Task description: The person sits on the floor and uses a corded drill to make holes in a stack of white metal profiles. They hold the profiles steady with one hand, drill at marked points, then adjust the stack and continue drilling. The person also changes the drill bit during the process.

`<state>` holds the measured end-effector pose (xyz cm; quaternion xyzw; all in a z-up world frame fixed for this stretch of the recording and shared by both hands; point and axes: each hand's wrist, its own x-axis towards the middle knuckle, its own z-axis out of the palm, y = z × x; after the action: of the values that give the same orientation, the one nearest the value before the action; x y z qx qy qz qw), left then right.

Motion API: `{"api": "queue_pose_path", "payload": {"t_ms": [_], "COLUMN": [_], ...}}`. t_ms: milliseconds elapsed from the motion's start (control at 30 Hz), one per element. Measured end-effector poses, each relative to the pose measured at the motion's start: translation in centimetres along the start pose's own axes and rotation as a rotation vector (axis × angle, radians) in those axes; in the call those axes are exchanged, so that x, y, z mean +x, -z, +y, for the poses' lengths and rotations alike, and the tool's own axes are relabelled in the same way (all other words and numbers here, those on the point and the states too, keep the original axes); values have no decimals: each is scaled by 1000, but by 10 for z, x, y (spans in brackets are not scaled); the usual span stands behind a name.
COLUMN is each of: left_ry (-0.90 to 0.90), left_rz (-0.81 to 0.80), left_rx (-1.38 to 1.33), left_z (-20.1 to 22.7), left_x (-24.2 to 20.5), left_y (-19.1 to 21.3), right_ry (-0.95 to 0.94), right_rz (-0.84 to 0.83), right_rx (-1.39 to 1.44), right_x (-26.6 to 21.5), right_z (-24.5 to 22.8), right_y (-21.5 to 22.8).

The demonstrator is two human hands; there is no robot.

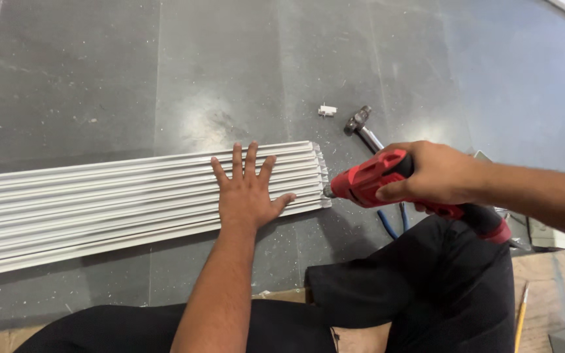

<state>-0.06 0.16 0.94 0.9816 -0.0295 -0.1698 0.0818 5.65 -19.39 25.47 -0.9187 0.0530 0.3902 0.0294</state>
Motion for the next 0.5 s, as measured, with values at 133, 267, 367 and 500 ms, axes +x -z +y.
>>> {"api": "queue_pose_path", "payload": {"t_ms": [133,267,367,500], "left_ry": [-4,-10,-18,-15], "left_rz": [-20,-13,-14,-4], "left_rx": [2,9,11,5], "left_z": [0,-1,-1,-2], "left_x": [0,0,-2,-2], "left_y": [1,3,2,3], "right_ry": [-51,-28,-54,-68], "right_rz": [2,-20,-13,-2], "right_rx": [45,75,45,33], "right_x": [-7,-11,-10,-9], "right_z": [-10,-16,-19,-22], "right_y": [-4,-6,-5,-6]}}
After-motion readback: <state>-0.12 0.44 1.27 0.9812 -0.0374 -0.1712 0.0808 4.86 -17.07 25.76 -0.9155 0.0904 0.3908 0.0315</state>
